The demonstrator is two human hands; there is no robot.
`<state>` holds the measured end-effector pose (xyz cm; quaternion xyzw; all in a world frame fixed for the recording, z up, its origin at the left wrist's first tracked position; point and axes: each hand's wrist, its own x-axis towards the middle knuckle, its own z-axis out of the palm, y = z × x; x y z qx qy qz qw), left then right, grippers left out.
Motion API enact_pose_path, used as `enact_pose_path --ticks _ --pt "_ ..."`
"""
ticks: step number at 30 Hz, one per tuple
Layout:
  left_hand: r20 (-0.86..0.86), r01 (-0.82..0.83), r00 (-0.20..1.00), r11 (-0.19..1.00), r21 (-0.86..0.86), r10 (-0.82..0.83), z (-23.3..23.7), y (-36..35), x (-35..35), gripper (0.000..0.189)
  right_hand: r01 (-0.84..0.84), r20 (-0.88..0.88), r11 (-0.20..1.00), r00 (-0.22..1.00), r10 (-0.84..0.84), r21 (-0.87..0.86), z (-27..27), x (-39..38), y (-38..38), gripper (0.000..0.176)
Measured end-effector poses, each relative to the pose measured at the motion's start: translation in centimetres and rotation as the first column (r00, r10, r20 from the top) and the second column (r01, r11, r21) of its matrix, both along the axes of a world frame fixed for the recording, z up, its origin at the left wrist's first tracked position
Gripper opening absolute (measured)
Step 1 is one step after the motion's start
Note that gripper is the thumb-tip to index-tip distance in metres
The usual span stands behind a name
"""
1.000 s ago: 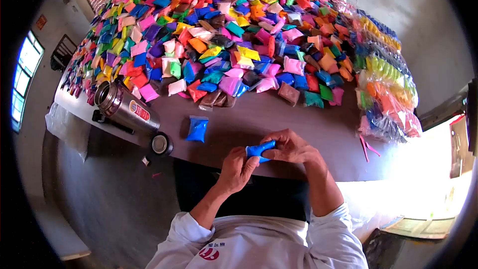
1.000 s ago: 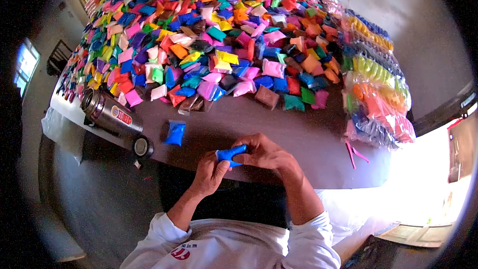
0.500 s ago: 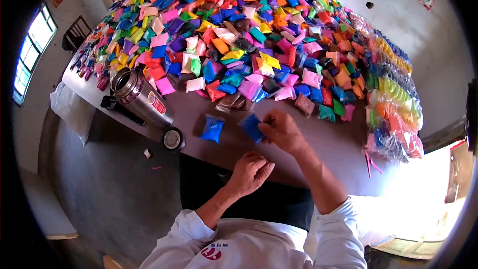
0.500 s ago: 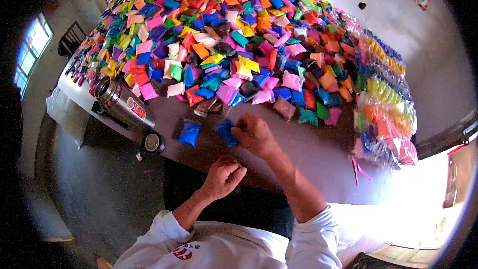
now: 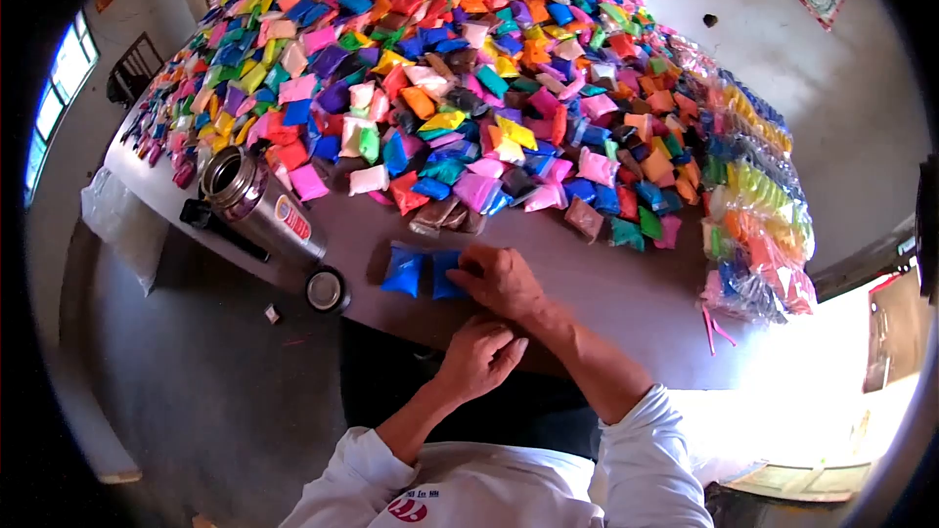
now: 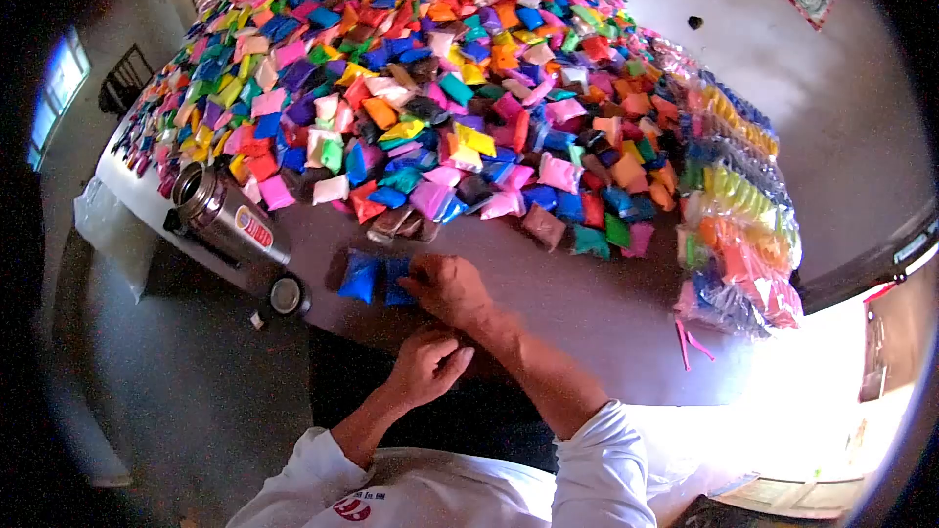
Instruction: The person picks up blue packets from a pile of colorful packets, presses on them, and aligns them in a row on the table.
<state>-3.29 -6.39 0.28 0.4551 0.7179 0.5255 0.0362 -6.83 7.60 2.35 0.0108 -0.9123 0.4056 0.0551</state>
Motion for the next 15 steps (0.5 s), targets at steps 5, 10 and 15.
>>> enact_pose_path --ticks 5,10,15 --pt "-0.015 0.000 1.000 1.000 0.025 0.001 -0.2 0.1 0.0 0.019 0.067 -0.024 0.993 0.998 -0.065 0.098 -0.9 0.0 -0.5 0.036" --pt "-0.023 0.000 1.000 1.000 0.032 0.001 0.2 0.2 0.0 0.017 0.067 -0.021 0.997 0.998 -0.067 0.031 -0.8 0.1 -0.6 0.030" --pt "0.003 0.027 1.000 1.000 0.016 -0.027 -0.2 0.1 -0.1 0.017 0.482 -0.376 0.876 0.812 -0.446 0.001 0.0 0.9 3.2 0.008"
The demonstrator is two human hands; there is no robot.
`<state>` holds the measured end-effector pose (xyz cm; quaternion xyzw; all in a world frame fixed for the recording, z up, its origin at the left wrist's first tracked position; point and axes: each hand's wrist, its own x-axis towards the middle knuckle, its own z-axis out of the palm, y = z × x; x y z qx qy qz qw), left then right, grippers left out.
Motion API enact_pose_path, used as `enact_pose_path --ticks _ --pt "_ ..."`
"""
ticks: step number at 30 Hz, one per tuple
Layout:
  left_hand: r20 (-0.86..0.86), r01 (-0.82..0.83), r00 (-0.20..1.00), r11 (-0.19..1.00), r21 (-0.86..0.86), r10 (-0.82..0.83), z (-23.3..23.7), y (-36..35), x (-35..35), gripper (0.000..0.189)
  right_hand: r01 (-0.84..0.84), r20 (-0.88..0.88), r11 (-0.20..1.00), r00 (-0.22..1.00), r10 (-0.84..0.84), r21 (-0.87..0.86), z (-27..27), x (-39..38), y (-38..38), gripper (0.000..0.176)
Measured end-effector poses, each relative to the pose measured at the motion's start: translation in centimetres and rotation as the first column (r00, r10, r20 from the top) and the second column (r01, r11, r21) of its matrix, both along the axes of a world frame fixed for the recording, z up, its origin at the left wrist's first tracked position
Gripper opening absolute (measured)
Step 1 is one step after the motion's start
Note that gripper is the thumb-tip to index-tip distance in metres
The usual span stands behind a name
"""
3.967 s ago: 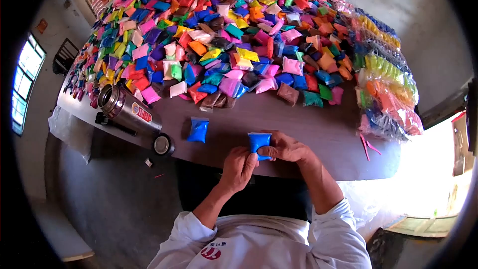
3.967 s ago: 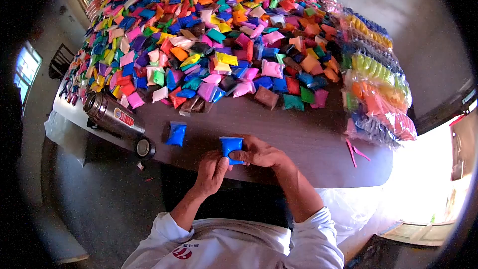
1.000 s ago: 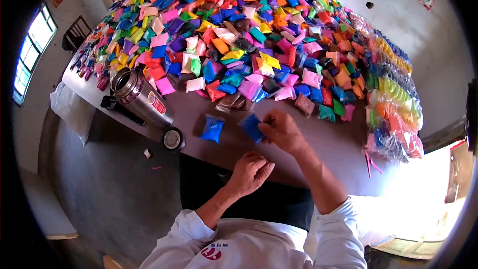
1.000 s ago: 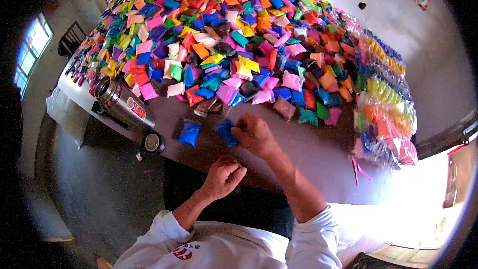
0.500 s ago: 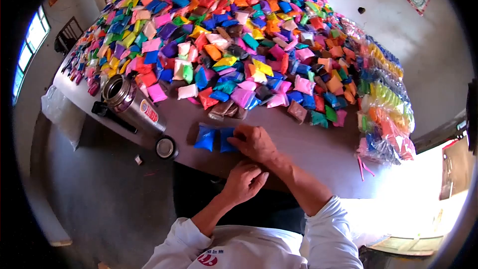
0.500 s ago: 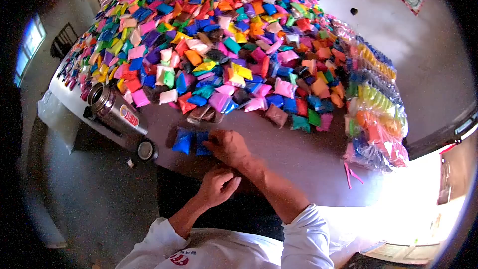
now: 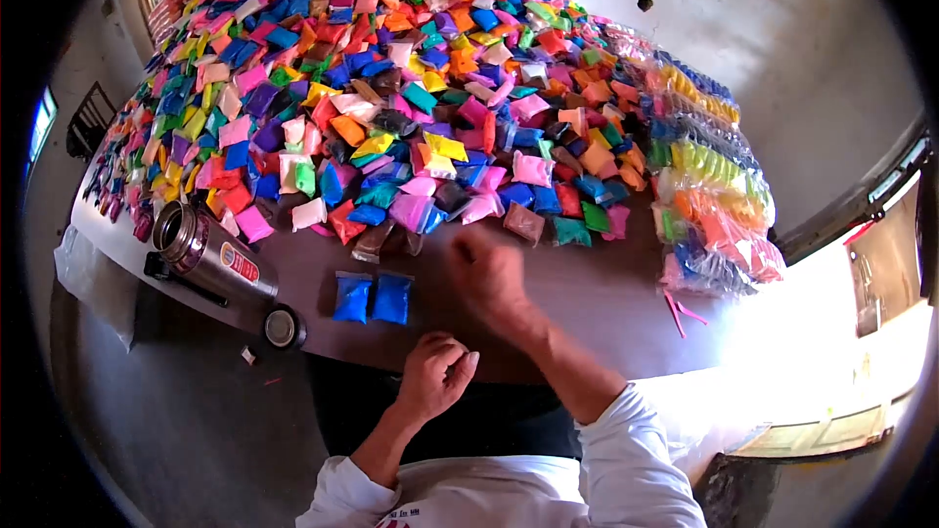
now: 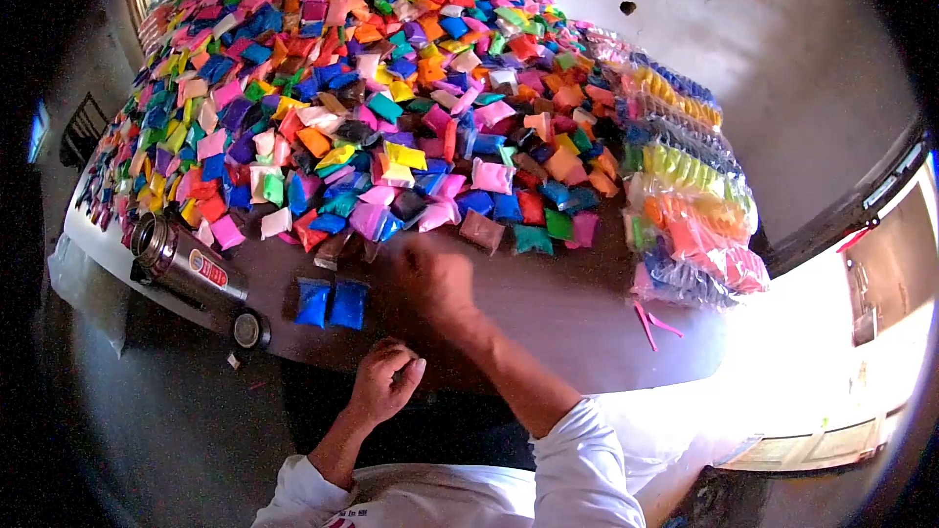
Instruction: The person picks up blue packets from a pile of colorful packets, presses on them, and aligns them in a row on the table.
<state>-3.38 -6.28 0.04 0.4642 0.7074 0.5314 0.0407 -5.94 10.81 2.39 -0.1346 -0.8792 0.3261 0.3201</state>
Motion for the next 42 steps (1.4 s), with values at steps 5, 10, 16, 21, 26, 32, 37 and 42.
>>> enact_pose_path --ticks 5,10,16,21,26,32,37,42 --pt "-0.050 -0.006 0.999 1.000 0.004 0.006 0.3 0.2 -0.1 0.017 0.165 -0.065 0.885 0.986 -0.152 0.435 1.6 1.4 10.7 0.026" --pt "-0.073 -0.025 0.997 1.000 -0.015 0.024 -0.1 0.3 0.0 0.016 0.097 0.103 0.838 0.978 -0.179 0.538 0.6 2.1 14.3 0.039" --pt "-0.063 -0.023 0.998 1.000 -0.010 0.022 0.2 0.3 0.0 0.016 0.128 -0.032 0.836 0.991 -0.132 0.533 -0.9 1.0 15.5 0.031" --pt "-0.016 -0.041 0.999 0.999 -0.028 0.040 0.1 0.3 0.2 0.019 0.164 0.058 0.949 0.986 -0.154 -0.268 2.6 4.4 13.7 0.025" --pt "-0.026 -0.042 0.999 0.998 -0.056 0.041 0.9 0.4 0.1 0.021 -0.191 -0.096 0.594 0.977 0.188 -0.781 2.2 9.1 10.0 0.034" --pt "0.078 0.011 0.997 1.000 0.027 -0.014 0.5 0.2 0.0 0.025 -0.210 0.003 0.465 0.909 0.417 -0.860 0.6 10.8 4.0 0.029" --pt "0.118 -0.050 0.992 0.998 -0.045 0.055 0.1 -0.2 0.3 0.024 -0.357 -0.124 0.261 0.770 0.626 -0.897 1.3 10.4 -0.4 0.030" --pt "0.061 -0.025 0.998 0.997 -0.072 0.029 -0.4 -0.5 0.1 0.033 -0.348 -0.132 0.337 0.841 0.525 -0.875 0.1 10.3 -1.7 0.026"
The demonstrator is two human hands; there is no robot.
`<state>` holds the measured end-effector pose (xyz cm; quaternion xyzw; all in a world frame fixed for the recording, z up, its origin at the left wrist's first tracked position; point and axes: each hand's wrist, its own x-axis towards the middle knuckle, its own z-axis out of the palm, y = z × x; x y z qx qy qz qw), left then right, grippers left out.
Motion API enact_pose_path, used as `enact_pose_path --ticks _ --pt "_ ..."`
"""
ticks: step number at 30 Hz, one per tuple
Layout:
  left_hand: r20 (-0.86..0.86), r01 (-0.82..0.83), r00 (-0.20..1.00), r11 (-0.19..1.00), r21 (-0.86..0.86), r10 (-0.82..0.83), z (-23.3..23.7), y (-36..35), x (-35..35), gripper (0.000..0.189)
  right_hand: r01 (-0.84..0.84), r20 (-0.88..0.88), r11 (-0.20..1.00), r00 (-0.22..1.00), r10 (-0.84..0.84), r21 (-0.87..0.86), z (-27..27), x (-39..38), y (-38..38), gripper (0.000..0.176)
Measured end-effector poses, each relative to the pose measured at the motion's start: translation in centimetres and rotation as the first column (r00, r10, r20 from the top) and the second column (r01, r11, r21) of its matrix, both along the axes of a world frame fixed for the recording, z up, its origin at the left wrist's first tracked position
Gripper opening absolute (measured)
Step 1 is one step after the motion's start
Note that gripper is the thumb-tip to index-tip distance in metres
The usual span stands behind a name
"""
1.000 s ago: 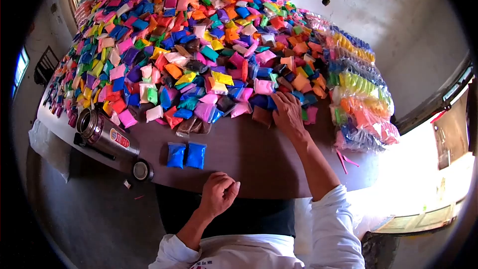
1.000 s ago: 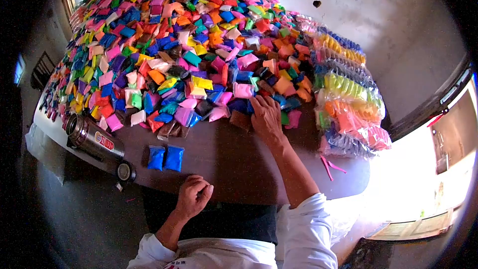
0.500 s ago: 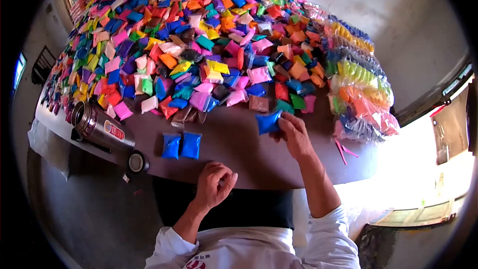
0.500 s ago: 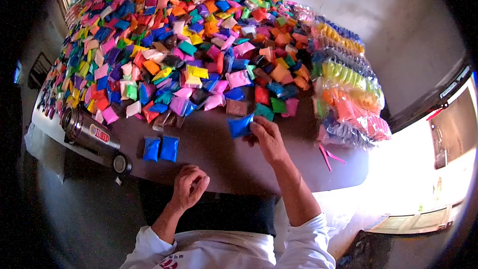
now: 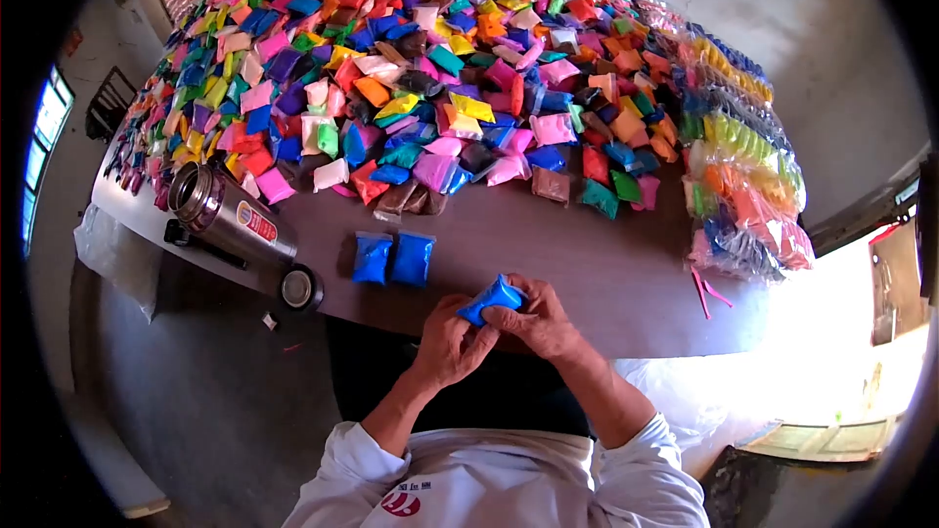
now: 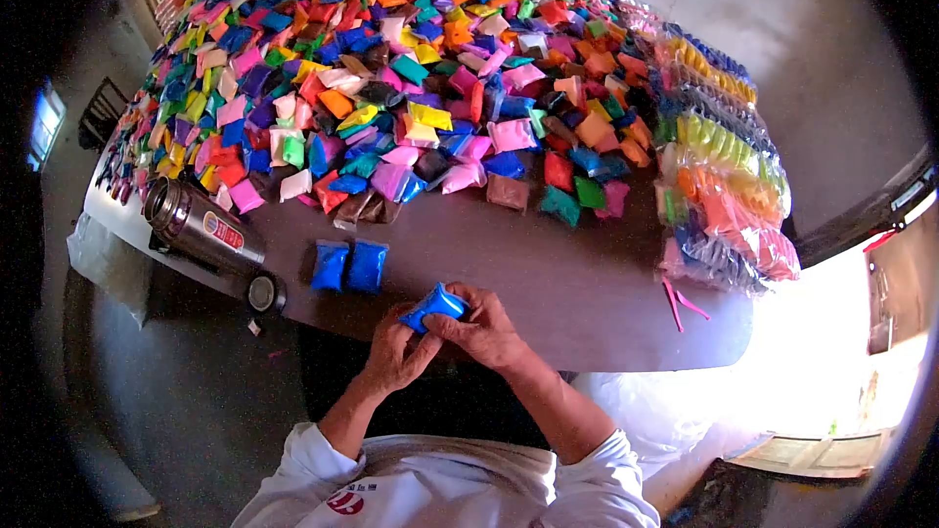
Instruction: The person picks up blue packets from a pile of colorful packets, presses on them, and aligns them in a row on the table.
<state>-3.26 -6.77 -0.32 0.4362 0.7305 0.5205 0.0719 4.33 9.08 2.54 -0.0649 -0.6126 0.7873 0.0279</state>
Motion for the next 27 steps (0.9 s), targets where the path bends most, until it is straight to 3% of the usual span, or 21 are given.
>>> enact_pose_path --ticks 2,5,8,10,12,15,17,20,27 --pt "-0.024 0.003 1.000 1.000 0.002 -0.003 0.2 0.1 0.0 0.034 0.045 0.006 0.999 0.999 -0.045 -0.020 0.0 0.1 -0.1 0.023" --pt "0.115 0.070 0.991 0.997 -0.024 -0.067 1.0 -0.1 -0.3 0.028 0.108 0.051 0.993 0.993 -0.106 -0.040 0.0 -0.1 0.2 0.015" --pt "0.061 0.083 0.995 0.996 0.033 -0.085 1.0 -0.2 -0.5 0.028 0.035 0.017 0.997 0.999 -0.033 -0.071 0.1 0.3 1.8 0.013" --pt "0.111 0.054 0.992 0.994 0.096 -0.065 1.3 -0.1 -0.3 0.029 -0.173 0.048 0.985 0.984 0.172 0.025 0.7 0.6 2.6 0.012" --pt "0.127 0.039 0.991 0.997 0.068 -0.048 1.1 -0.2 -0.3 0.031 -0.207 0.052 0.977 0.978 0.204 0.050 1.0 0.7 2.6 0.017" --pt "0.128 -0.005 0.992 0.999 0.051 -0.002 0.8 0.0 -0.1 0.034 -0.153 0.131 0.988 0.979 0.157 -0.038 1.3 0.8 1.6 0.026" --pt "0.113 -0.034 0.993 0.997 0.062 0.027 0.8 0.0 0.0 0.035 0.056 0.099 0.993 0.994 -0.046 -0.102 1.7 1.0 0.4 0.032" --pt "0.100 0.005 0.995 1.000 0.004 -0.005 1.2 -0.1 -0.2 0.037 0.156 0.109 0.979 0.984 -0.142 -0.131 -0.2 1.0 -0.1 0.027" --pt "0.005 0.008 1.000 1.000 0.026 -0.008 0.8 0.1 -0.2 0.038 0.159 0.039 0.983 0.987 -0.156 -0.089 -0.4 0.7 -0.5 0.021"
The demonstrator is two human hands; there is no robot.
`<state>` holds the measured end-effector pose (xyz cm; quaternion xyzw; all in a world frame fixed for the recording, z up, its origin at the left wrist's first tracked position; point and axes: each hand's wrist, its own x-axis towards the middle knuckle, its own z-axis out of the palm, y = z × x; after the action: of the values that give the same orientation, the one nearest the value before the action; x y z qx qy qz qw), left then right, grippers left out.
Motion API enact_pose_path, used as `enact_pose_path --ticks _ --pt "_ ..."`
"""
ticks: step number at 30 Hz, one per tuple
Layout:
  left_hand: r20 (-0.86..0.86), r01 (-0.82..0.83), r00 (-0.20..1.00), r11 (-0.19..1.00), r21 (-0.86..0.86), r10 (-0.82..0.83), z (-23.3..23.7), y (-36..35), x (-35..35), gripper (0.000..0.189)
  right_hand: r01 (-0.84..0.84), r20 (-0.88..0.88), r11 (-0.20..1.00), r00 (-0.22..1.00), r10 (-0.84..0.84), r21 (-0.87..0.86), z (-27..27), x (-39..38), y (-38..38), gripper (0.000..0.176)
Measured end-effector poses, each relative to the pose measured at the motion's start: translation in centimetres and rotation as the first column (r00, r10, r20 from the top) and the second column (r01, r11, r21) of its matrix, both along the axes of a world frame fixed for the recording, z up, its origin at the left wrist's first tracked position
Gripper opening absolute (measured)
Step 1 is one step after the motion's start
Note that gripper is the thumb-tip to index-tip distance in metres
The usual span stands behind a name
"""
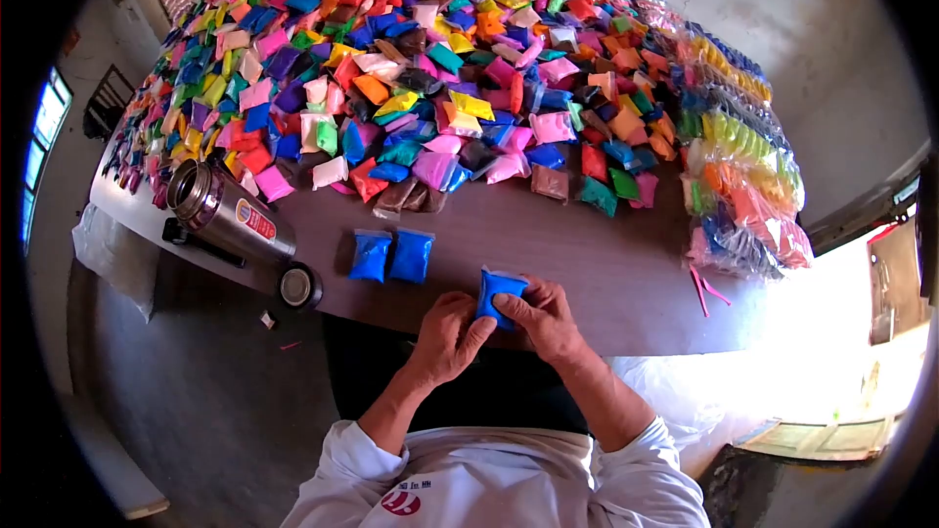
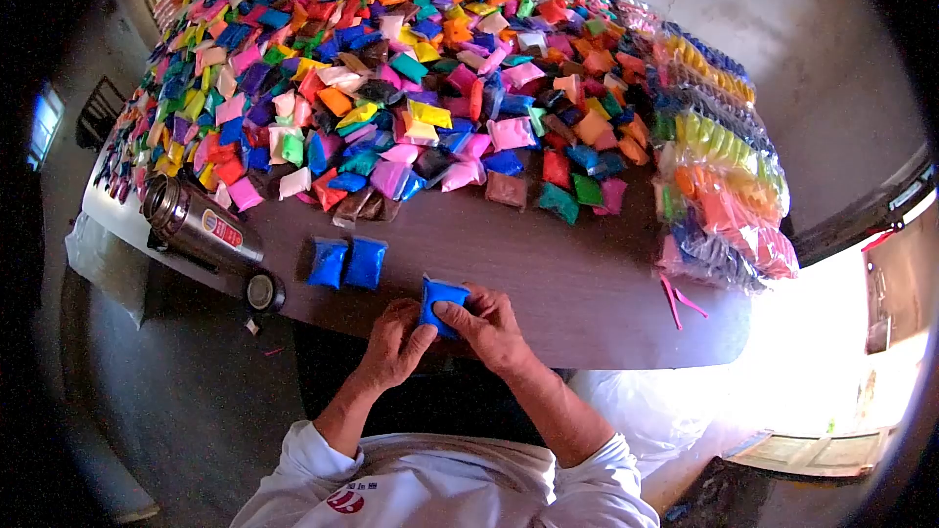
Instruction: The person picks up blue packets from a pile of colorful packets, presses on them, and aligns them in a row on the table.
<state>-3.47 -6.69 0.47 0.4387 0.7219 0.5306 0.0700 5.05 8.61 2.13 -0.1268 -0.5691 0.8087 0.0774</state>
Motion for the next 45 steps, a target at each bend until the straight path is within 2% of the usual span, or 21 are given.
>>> enact_pose_path --ticks 3,5,6,8,11,12,14,18,20,23,25,27,28,29,31,33,35,39,42,44,45 --pt "0.003 -0.015 1.000 1.000 -0.009 0.015 0.2 0.1 0.0 0.037 -0.018 0.033 1.000 0.999 0.019 -0.025 0.8 -0.2 0.1 0.022" --pt "-0.015 -0.011 1.000 1.000 -0.022 0.010 0.1 0.0 0.0 0.036 -0.043 0.155 0.998 0.987 0.051 -0.054 1.7 -0.2 0.2 0.023" --pt "0.013 0.024 1.000 0.998 -0.063 -0.023 -0.1 -0.1 0.0 0.037 -0.043 0.155 0.998 0.987 0.051 -0.053 1.4 -0.3 0.2 0.023" --pt "0.042 0.056 0.998 0.993 -0.104 -0.052 -0.3 -0.3 -0.2 0.040 -0.042 0.080 0.997 0.996 0.037 0.071 0.6 -0.4 0.0 0.023" --pt "-0.002 0.066 0.998 0.992 -0.111 -0.067 -0.3 -0.2 -0.1 0.039 -0.039 0.020 0.996 0.999 0.037 0.085 0.9 -0.5 -0.2 0.022" --pt "-0.029 0.036 0.999 0.997 -0.068 -0.038 -0.3 -0.2 0.0 0.037 -0.042 0.019 0.996 0.999 0.041 0.085 0.8 -0.5 -0.1 0.022" --pt "-0.057 0.001 0.998 1.000 -0.022 -0.002 -0.3 0.0 0.1 0.036 -0.116 0.018 0.969 0.993 0.115 0.217 0.8 -0.5 0.4 0.020" --pt "-0.089 -0.013 0.996 1.000 -0.022 0.011 -0.4 0.3 0.0 0.033 -0.109 0.004 0.967 0.994 0.111 0.230 1.6 -0.5 1.5 0.021" --pt "-0.044 -0.002 0.999 0.999 -0.033 0.001 -0.1 0.3 0.1 0.032 0.017 0.032 0.951 0.999 -0.028 0.308 2.5 -1.1 2.1 0.025" --pt "-0.073 -0.053 0.996 0.996 0.072 0.058 -0.6 0.7 0.3 0.029 0.037 0.081 0.923 0.994 -0.074 0.384 2.7 -3.1 3.6 0.028" --pt "-0.086 -0.047 0.995 0.998 0.049 0.051 -0.1 0.6 0.3 0.028 0.045 0.151 0.898 0.981 -0.122 0.437 2.4 -4.8 3.2 0.029" --pt "-0.098 -0.038 0.994 0.999 0.026 0.041 0.1 0.6 0.2 0.027 0.027 0.054 0.809 0.996 -0.073 0.587 1.1 -6.2 2.8 0.028" --pt "-0.104 -0.029 0.994 0.999 0.019 0.031 0.1 0.6 0.2 0.026 -0.031 0.134 0.773 0.989 -0.070 0.633 0.8 -6.8 2.5 0.029" --pt "-0.111 -0.020 0.994 1.000 0.013 0.022 0.1 0.5 0.1 0.026 -0.030 0.130 0.773 0.989 -0.069 0.634 0.4 -7.2 2.2 0.029" --pt "-0.110 -0.022 0.994 0.999 0.024 0.025 0.3 0.6 0.2 0.025 -0.043 0.075 0.646 0.997 -0.022 0.762 0.2 -7.9 1.4 0.030" --pt "-0.110 -0.026 0.993 0.999 0.034 0.030 0.2 0.6 0.2 0.024 -0.027 0.060 0.652 0.998 -0.028 0.758 1.2 -7.8 0.8 0.029" --pt "-0.119 -0.019 0.993 0.999 0.050 0.025 -0.3 0.6 0.1 0.023 -0.042 0.076 0.540 0.996 -0.041 0.840 1.9 -7.8 0.4 0.027" --pt "-0.093 0.017 0.996 1.000 0.010 -0.016 0.3 0.5 0.0 0.021 -0.065 0.135 0.580 0.988 -0.079 0.812 1.4 -8.0 0.2 0.028" --pt "-0.110 0.025 0.994 0.999 0.030 -0.021 0.3 0.6 -0.1 0.021 -0.060 0.104 0.511 0.993 -0.059 0.858 0.9 -8.4 0.3 0.027" --pt "-0.105 0.020 0.994 1.000 0.008 -0.019 0.5 0.4 0.0 0.017 -0.004 0.061 0.287 0.980 -0.189 0.958 1.9 -9.0 -0.2 0.027" --pt "-0.101 0.019 0.995 1.000 -0.018 -0.020 0.5 0.2 0.0 0.013 -0.006 0.060 0.286 0.981 -0.183 0.958 2.1 -9.5 -0.1 0.027"
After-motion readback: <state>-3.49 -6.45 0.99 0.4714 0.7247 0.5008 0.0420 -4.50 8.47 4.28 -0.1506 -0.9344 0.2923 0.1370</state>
